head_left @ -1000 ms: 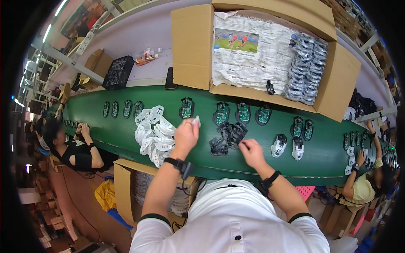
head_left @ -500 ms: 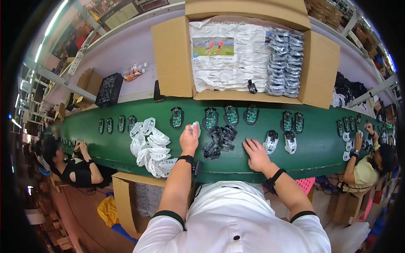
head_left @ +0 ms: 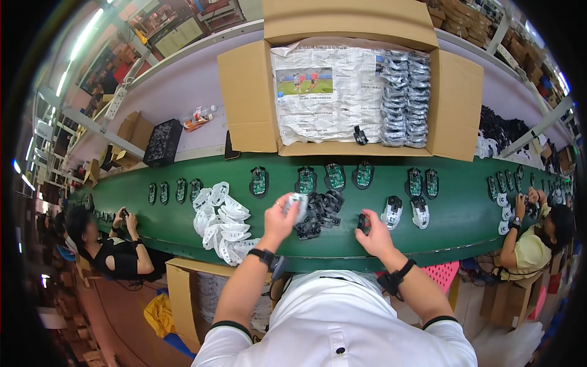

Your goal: The person assembles small electronic devices by hand at a factory workstation. They pick up white plastic casings and black internal components, fit them together, and place the finished units on the table. The person also handles clear plastic packaging bags and retrieves more components from a cardboard box.

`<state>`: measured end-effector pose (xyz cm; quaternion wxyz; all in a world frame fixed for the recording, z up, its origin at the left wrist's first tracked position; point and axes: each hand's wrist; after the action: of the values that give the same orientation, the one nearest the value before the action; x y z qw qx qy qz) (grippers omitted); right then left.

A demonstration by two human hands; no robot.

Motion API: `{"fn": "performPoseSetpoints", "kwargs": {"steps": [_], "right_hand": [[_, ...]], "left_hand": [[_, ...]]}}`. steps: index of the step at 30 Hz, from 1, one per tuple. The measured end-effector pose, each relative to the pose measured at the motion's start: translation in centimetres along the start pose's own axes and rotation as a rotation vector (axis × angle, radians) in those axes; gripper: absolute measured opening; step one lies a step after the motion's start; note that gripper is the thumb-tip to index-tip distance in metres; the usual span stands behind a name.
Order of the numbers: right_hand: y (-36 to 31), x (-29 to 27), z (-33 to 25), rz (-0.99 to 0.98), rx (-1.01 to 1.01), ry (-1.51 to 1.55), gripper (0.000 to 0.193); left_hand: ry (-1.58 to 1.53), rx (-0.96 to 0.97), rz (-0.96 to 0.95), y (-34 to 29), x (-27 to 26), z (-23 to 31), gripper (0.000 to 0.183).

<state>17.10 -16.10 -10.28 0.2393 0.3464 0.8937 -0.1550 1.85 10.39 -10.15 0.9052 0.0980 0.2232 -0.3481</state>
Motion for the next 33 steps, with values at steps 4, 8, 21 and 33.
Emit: {"fn": "performPoseSetpoints", "kwargs": {"steps": [4, 8, 21, 33], "right_hand": [[-1.2, -2.3, -9.0, 0.053, -0.381, 0.43, 0.059], [-1.9, -3.0, -13.4, 0.098, -0.609, 0.219, 0.062], [-1.8, -2.6, -12.3, -0.378, -0.204, 0.774, 0.067], [-2.7, -2.7, -11.7, -0.367, -0.121, 0.739, 0.043]], "left_hand": [[-0.073, 0.129, -0.139, -4.4, -1.1, 9.6, 0.038], [-0.146, 0.306, -0.097, -6.1, -0.5, 12.2, 0.035], [-0.047, 0.112, -0.363, -6.7, -2.6, 16.1, 0.062], [-0.064, 0.089, -0.399, -7.1, -2.0, 17.0, 0.05]]}}
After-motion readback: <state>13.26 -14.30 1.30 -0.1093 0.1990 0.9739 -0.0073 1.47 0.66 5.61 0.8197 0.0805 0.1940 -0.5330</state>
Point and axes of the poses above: each hand's wrist, its own y-axis towards the middle knuckle, its own x-axis out of the palm, z = x × y, and after that the axes turned 6 degrees about -x, right-handed
